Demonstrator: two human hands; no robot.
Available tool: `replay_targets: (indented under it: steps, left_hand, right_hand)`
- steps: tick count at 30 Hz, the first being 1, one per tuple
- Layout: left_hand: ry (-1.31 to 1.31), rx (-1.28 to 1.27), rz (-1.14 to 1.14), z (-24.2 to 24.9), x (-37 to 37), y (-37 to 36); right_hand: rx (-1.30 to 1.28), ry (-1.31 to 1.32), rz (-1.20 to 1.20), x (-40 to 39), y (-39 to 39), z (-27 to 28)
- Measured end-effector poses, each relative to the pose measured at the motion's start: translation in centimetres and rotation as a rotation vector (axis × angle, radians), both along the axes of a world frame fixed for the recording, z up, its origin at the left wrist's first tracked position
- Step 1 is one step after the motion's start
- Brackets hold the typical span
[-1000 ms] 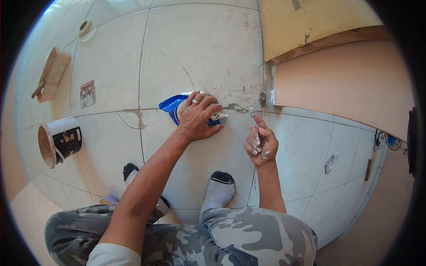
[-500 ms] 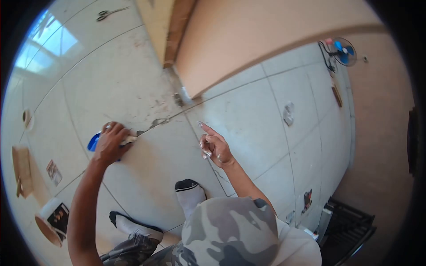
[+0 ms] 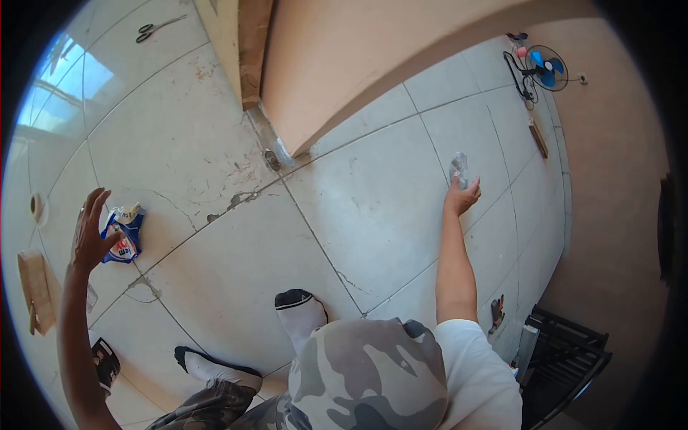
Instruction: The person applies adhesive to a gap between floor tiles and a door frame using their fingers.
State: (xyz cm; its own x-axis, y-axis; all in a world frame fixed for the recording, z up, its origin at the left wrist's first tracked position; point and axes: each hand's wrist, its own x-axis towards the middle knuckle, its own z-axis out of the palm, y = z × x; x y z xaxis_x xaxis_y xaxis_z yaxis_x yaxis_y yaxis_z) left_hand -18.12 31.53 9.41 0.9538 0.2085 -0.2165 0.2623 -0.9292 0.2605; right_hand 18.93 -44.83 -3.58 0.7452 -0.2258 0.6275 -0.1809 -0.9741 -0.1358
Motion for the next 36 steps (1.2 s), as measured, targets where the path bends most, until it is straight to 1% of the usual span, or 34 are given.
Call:
replay_targets:
  steps: [2,4,5,6,7,8,9,10,11,12,13,14,15,16,17,18,19,20,21,23,24,25,26,27,28,29,30,31,32,33,34,35,36]
  left_hand:
    - [0.115,0.018,-0.061,2.3,0.3,-1.6]
    - [0.128,-0.03,-0.102,3.4,0.6,-3.5]
    - [0.118,-0.072,-0.172,3.5,0.9,-4.6]
    - [0.053,-0.1,-0.197,2.4,0.8,-5.9]
    - [0.079,-0.183,-0.169,2.3,1.5,-8.3]
    - [0.002,-0.291,-0.183,0.4,1.8,-10.3]
    - [-0.129,-0.334,-0.234,-1.0,2.2,-12.9]
    - [-0.125,-0.498,-0.148,-1.2,2.8,-16.2]
    - [-0.213,-0.661,-0.091,-2.0,3.3,-19.3]
    - [-0.218,-0.832,0.027,-2.4,3.7,-22.5]
    - [-0.229,-0.986,0.132,-3.1,4.3,-25.4]
    - [-0.234,-1.087,0.27,-3.8,4.8,-28.2]
    - [-0.216,-1.278,0.399,-3.3,5.3,-30.2]
    - [-0.389,-1.29,0.446,-4.2,5.6,-32.5]
    - [-0.394,-1.28,0.457,-3.8,5.7,-33.0]
    - [-0.366,-1.512,0.538,-2.9,6.0,-33.0]
    - [-0.333,-1.749,0.617,-2.1,6.3,-32.9]
    - [-0.269,-1.874,0.693,-1.9,6.5,-32.4]
    - [-0.278,-1.867,0.695,-1.5,7.0,-32.1]
    - [-0.376,-1.914,0.92,-1.0,7.8,-30.5]
    - [-0.388,-1.904,0.923,-0.9,7.9,-29.5]
    - [-0.36,-1.96,0.958,-0.8,8.2,-28.2]
    - [-0.331,-2.023,0.989,-0.7,8.5,-27.2]
    - [-0.349,-2.024,0.988,-0.9,8.9,-26.3]
    - [-0.436,-2.06,1.043,-1.2,9.4,-25.6]
    - [-0.52,-2.096,1.101,-1.6,9.5,-25.1]
    - [-0.572,-2.009,1.103,-1.8,9.8,-25.0]
    - [-0.574,-2.016,1.109,-2.0,9.5,-24.2]
    - [-0.541,-2.07,1.175,-2.1,9.3,-23.2]
    - [-0.499,-2.124,1.24,-2.1,9.2,-22.3]
    - [-0.487,-2.132,1.237,-1.8,9.4,-21.4]
    - [-0.461,-2.121,1.301,-1.4,9.9,-20.5]
    - [-0.437,-2.109,1.363,-0.8,10.2,-19.5]
  right_hand:
    - [0.2,0.273,-0.079,1.0,0.9,1.4]
    - [0.028,0.381,-0.203,1.8,2.2,2.0]
    - [0.01,0.379,-0.18,2.8,0.0,0.6]
    - [-0.027,0.363,-0.14,3.2,-1.2,-0.1]
    - [-0.077,0.387,-0.096,2.1,0.6,1.6]
    - [-0.137,0.397,-0.03,1.4,1.2,2.3]
    - [-0.145,0.441,0.055,1.2,0.8,2.3]
    - [-0.094,0.487,0.095,-0.4,2.6,3.7]
    - [-0.077,0.485,0.202,-2.2,4.4,4.6]
    - [0.072,0.382,0.434,-5.0,7.7,5.8]
    - [0.16,0.418,0.568,-8.1,11.3,6.9]
    - [0.244,0.457,0.693,-11.6,14.8,8.5]
    - [0.281,0.532,0.788,-15.7,19.2,10.6]
    - [0.259,0.618,0.901,-18.5,21.9,11.1]
    - [0.43,0.697,1.021,-21.2,25.6,12.3]
    - [0.504,0.777,1.154,-22.6,27.9,12.3]
    - [0.606,0.872,1.214,-23.5,30.0,11.9]
    - [0.598,1.028,1.229,-23.6,31.8,12.1]
    - [0.6,1.027,1.239,-23.4,33.6,12.2]
    - [0.514,0.771,1.593,-22.9,36.9,12.5]
    - [0.709,0.983,1.551,-22.6,37.3,12.8]
    - [0.709,0.979,1.564,-22.6,38.0,13.3]
    - [0.848,1.045,1.527,-22.6,38.7,13.9]
    - [0.983,1.113,1.486,-22.5,39.4,14.1]
    - [0.917,1.053,1.528,-22.5,40.4,13.7]
    - [0.906,1.063,1.535,-22.1,41.0,13.8]
    - [0.521,1.117,1.6,-21.5,41.6,14.0]
    - [0.132,1.142,1.63,-21.2,42.7,14.9]
    - [0.018,1.25,1.55,-21.1,43.6,15.5]
    - [0.011,1.257,1.541,-20.9,44.5,15.9]
    - [-0.07,1.307,1.518,-20.8,45.5,16.2]
    - [-0.15,1.355,1.491,-20.6,46.2,16.3]
    - [-0.153,1.356,1.478,-20.5,46.7,16.4]
